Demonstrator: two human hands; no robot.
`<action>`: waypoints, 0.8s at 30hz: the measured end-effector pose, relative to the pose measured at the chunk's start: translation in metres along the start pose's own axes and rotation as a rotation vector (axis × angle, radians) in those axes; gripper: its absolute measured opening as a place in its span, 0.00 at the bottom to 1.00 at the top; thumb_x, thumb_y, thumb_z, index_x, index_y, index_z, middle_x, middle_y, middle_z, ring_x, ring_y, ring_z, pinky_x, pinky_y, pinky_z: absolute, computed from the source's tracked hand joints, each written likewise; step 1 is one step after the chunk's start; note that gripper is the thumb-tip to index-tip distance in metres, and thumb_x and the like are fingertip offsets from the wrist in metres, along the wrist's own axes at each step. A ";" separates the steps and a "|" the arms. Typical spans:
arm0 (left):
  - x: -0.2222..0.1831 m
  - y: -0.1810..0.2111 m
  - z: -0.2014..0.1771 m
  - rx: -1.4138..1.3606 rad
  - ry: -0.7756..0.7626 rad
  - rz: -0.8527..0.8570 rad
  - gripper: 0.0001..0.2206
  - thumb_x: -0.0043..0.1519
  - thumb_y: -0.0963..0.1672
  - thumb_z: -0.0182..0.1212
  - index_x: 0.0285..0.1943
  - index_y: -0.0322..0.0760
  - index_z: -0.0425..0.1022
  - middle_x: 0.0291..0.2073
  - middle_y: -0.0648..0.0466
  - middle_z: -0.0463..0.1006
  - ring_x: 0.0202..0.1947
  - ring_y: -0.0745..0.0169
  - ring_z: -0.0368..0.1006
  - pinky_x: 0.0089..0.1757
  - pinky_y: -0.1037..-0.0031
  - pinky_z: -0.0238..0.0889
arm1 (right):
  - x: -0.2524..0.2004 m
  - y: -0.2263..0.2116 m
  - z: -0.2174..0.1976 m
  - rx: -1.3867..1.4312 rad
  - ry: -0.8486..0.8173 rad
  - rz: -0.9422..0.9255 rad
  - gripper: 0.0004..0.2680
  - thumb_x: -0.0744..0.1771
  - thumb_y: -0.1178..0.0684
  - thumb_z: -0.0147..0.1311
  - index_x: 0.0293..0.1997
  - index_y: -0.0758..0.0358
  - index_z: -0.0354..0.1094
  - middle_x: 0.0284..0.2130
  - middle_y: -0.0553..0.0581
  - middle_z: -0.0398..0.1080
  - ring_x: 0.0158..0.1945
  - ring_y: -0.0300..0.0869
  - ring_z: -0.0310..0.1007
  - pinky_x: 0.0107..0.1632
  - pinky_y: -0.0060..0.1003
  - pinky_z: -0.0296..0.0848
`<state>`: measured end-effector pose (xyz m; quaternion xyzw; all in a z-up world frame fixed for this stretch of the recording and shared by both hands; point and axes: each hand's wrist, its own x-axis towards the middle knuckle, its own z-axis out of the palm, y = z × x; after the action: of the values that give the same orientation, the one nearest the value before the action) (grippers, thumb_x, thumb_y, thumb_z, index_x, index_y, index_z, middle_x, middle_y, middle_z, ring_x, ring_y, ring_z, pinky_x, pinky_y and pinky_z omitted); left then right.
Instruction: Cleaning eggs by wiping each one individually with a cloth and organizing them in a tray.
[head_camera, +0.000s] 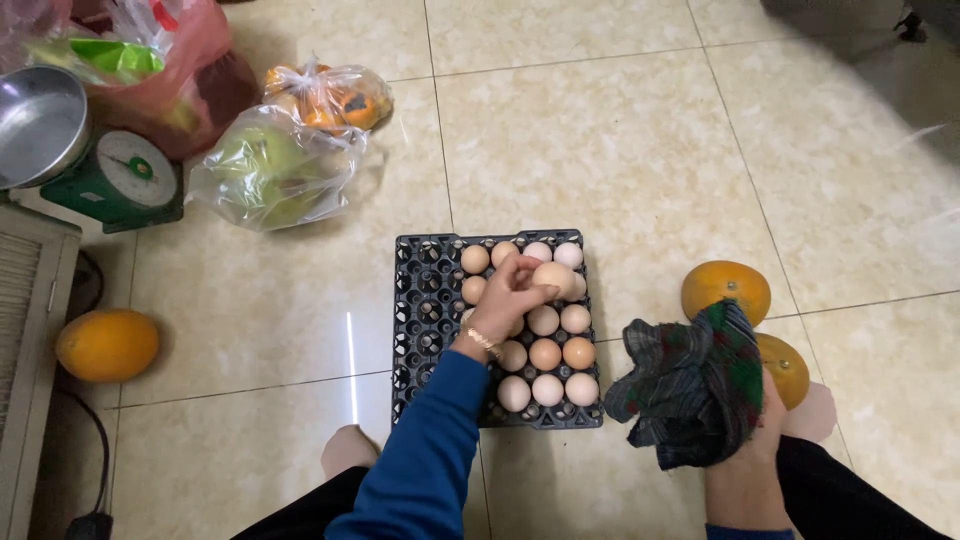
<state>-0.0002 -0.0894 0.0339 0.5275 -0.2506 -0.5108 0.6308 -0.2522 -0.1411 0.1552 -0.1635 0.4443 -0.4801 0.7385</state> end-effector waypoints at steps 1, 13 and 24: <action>-0.017 0.013 0.009 0.001 -0.003 0.005 0.27 0.51 0.42 0.78 0.59 0.36 0.71 0.46 0.53 0.77 0.46 0.65 0.75 0.46 0.72 0.75 | -0.002 -0.001 0.003 0.000 -0.003 -0.002 0.13 0.67 0.47 0.56 0.56 0.53 0.75 0.50 0.60 0.78 0.51 0.48 0.81 0.55 0.45 0.78; -0.106 0.022 0.058 -1.047 -0.392 -0.217 0.25 0.69 0.54 0.49 0.73 0.42 0.63 0.48 0.32 0.73 0.39 0.43 0.73 0.35 0.70 0.62 | -0.057 -0.006 0.001 -0.001 -0.003 -0.011 0.13 0.67 0.46 0.56 0.56 0.51 0.76 0.50 0.59 0.78 0.50 0.47 0.81 0.54 0.45 0.79; -0.162 0.077 0.115 -0.646 0.047 -0.283 0.15 0.71 0.52 0.56 0.49 0.37 0.74 0.31 0.46 0.78 0.23 0.66 0.70 0.23 0.86 0.56 | -0.100 0.033 0.023 -0.874 -0.313 -0.539 0.16 0.60 0.54 0.73 0.49 0.61 0.74 0.44 0.53 0.70 0.51 0.36 0.69 0.57 0.31 0.67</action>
<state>-0.1266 0.0047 0.1775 0.3420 0.0141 -0.6337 0.6937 -0.2297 -0.0438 0.1962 -0.6336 0.4294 -0.3929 0.5097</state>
